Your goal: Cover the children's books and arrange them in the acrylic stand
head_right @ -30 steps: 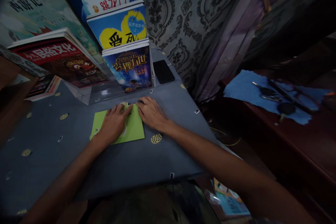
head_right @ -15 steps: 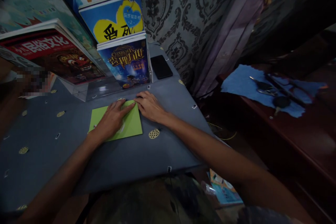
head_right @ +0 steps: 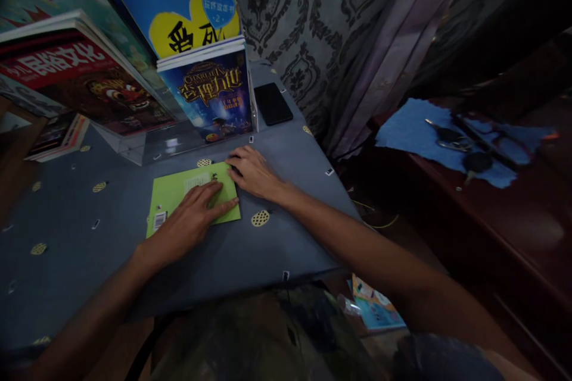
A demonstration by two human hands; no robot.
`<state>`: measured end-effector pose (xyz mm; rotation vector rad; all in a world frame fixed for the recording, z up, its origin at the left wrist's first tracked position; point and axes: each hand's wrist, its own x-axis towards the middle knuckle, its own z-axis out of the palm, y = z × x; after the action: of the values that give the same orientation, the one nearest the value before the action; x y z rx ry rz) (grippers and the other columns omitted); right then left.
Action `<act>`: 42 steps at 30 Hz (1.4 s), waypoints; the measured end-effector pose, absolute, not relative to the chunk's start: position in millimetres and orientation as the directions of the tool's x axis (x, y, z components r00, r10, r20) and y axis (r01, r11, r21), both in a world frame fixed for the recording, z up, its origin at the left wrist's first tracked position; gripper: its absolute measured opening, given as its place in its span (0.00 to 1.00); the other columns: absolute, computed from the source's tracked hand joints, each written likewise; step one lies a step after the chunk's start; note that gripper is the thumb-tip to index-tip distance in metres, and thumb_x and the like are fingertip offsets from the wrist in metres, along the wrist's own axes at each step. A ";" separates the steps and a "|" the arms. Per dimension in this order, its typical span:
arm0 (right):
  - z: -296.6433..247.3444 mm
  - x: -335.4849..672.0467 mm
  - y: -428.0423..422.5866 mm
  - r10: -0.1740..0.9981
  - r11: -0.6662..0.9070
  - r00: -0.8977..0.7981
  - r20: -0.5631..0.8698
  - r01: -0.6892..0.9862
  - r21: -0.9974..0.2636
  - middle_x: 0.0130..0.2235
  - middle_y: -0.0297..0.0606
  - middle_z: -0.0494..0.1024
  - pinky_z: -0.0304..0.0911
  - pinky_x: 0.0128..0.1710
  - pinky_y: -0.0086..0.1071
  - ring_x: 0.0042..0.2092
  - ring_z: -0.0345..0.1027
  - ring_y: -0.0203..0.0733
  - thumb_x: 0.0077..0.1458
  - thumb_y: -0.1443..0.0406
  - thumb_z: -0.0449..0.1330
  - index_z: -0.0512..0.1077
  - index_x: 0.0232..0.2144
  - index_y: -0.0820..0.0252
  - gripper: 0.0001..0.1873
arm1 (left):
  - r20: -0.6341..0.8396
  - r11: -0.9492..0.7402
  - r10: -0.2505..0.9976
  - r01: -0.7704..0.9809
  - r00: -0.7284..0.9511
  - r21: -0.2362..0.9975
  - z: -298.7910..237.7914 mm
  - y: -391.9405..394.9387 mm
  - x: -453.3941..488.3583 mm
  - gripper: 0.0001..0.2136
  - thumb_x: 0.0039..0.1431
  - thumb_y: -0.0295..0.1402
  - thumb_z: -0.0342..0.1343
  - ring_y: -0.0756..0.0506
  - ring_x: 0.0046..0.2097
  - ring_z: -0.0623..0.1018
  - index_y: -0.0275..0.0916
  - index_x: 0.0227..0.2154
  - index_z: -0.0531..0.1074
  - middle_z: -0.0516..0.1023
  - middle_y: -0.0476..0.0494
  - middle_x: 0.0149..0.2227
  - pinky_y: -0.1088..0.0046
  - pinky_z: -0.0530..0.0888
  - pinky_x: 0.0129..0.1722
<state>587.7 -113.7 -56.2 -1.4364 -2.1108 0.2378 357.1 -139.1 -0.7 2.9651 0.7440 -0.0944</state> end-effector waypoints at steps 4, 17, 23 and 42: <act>-55.4 586.6 -113.7 0.900 0.405 -0.263 0.349 0.800 -0.442 0.52 0.49 0.77 0.64 0.56 0.50 0.53 0.66 0.54 0.65 0.66 0.56 0.78 0.52 0.62 0.17 | -0.057 -0.889 0.449 0.452 0.892 0.076 2.5 -152.0 353.4 0.20 0.73 0.33 0.45 0.35 0.71 0.61 0.51 0.65 0.64 0.63 0.37 0.68 0.46 0.64 0.66; -54.2 585.2 -115.7 0.896 0.413 -0.278 0.346 0.807 -0.422 0.53 0.54 0.76 0.64 0.56 0.51 0.55 0.66 0.56 0.65 0.65 0.56 0.76 0.54 0.67 0.19 | 0.100 -0.806 0.550 0.558 0.829 -0.198 -25.8 -158.9 339.4 0.24 0.71 0.41 0.50 0.30 0.67 0.68 0.36 0.65 0.64 0.70 0.27 0.64 0.44 0.68 0.63; -52.9 582.8 -116.7 0.894 0.414 -0.290 0.341 0.825 -0.384 0.53 0.53 0.77 0.65 0.54 0.51 0.55 0.66 0.57 0.65 0.65 0.56 0.76 0.54 0.67 0.19 | 0.211 -0.808 0.406 0.457 0.889 -0.372 -34.4 -156.4 336.1 0.18 0.73 0.35 0.47 0.30 0.59 0.77 0.31 0.59 0.67 0.77 0.25 0.57 0.53 0.76 0.55; -36.5 584.0 -116.8 0.934 0.335 -0.224 0.278 0.277 -0.901 0.36 0.40 0.83 0.69 0.51 0.45 0.44 0.77 0.50 0.68 0.42 0.45 0.82 0.33 0.57 0.35 | 0.236 -0.512 0.850 0.634 0.470 0.580 39.9 -125.1 333.2 0.13 0.69 0.38 0.44 0.51 0.23 0.68 0.42 0.29 0.64 0.65 0.54 0.21 0.76 0.61 0.27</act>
<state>584.0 -116.8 -36.5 -1.0931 -1.7078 0.9250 333.2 -125.1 39.9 2.3082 1.2404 0.7105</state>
